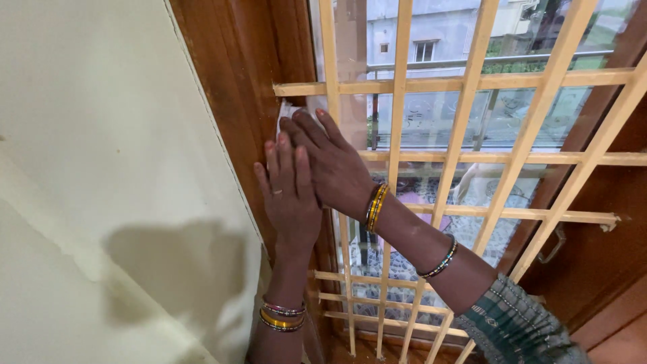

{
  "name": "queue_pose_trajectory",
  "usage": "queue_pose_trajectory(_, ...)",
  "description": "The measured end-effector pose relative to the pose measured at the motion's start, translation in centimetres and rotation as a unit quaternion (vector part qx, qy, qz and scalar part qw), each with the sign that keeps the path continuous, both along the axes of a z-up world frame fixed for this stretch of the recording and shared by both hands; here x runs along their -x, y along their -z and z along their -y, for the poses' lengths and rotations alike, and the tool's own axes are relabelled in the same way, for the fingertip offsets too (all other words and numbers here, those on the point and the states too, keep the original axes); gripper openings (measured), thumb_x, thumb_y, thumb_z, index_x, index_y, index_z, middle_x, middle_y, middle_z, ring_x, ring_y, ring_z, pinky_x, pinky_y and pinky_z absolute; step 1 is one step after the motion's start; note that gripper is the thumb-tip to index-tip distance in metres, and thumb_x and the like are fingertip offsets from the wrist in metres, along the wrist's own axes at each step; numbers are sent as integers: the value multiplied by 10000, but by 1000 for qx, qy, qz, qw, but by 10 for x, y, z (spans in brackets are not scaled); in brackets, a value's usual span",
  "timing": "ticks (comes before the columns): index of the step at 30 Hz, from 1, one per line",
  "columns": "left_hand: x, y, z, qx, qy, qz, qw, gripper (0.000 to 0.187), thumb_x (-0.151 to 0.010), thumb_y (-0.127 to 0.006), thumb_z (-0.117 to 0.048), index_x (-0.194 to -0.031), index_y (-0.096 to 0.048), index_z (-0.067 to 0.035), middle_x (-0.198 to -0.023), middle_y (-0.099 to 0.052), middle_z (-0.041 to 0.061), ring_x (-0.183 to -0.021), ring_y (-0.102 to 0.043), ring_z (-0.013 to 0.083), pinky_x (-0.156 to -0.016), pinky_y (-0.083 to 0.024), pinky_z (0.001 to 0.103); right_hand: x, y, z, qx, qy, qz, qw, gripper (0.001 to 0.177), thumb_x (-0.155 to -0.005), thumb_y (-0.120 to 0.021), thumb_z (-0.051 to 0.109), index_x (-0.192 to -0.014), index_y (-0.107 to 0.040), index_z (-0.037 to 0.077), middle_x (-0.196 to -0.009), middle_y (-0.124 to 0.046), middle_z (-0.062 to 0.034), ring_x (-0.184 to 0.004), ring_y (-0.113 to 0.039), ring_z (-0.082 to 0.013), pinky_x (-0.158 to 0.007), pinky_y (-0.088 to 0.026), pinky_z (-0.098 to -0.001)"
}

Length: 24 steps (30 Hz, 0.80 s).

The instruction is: The person wipes the wooden frame and glass panes of a door with a white cloth. They systematically clean the grid pattern and edges of the door, moving the cloth across different sections.

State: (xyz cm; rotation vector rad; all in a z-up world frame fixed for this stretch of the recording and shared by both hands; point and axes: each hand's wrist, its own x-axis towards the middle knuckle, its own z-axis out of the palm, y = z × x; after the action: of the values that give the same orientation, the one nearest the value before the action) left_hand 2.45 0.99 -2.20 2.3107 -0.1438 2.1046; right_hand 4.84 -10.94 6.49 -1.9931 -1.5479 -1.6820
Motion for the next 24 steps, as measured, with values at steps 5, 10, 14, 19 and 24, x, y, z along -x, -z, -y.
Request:
queue_pose_trajectory(5, 20, -12, 6, 12, 15, -94, 995, 859, -906, -740, -84, -1620, -263, -93, -1698, -329, 158, -1585, -363, 331, -1279, -85, 690, 0, 6, 9, 79, 97, 34, 992, 568, -875, -616, 203, -1383, -571, -45, -1351, -630, -185, -1364, -545, -329, -1286, -138, -505)
queue_pose_trajectory(10, 26, -14, 5, 22, 93, -92, 991, 865, -868, -751, -108, -1586, -270, -129, -1662, -325, 196, -1554, -353, 342, -1241, -55, 719, -5, -2, 18, 92, -42, -63, 993, 340, -868, -650, 38, -1201, -605, -8, -1205, -659, -168, -1175, -633, -332, -1296, -248, -522)
queue_pose_trajectory(14, 9, 1, -4, 13, 153, 43, 987, 694, -1055, -700, -85, -1592, -264, -150, -1704, -246, 202, -1607, -316, 333, -1309, -136, 658, 13, -14, 24, 0, -175, -224, 959, 393, -801, -652, -49, -1187, -578, -33, -1201, -642, -176, -1129, -623, -374, -1068, -447, -483)
queue_pose_trajectory(19, -4, 11, -6, 8, 21, 37, 999, 400, -1093, -650, -59, -1466, -514, -9, -1672, -305, 248, -1589, -303, 459, -1318, -258, 680, 15, -29, 15, 2, -94, -257, 962, 268, -891, -641, -2, -1156, -602, -14, -1278, -555, -184, -1175, -588, -385, -957, -515, -462)
queue_pose_trajectory(24, 5, 0, 1, -5, -47, -33, 998, 431, -1076, -621, -246, -1415, -548, 10, -1640, -372, 227, -1569, -258, 415, -1208, -148, 766, -2, -24, -4, -11, -42, -48, 998, 223, -860, -642, 105, -1056, -662, 1, -1381, -537, -184, -1345, -504, -347, -1106, -503, -423)
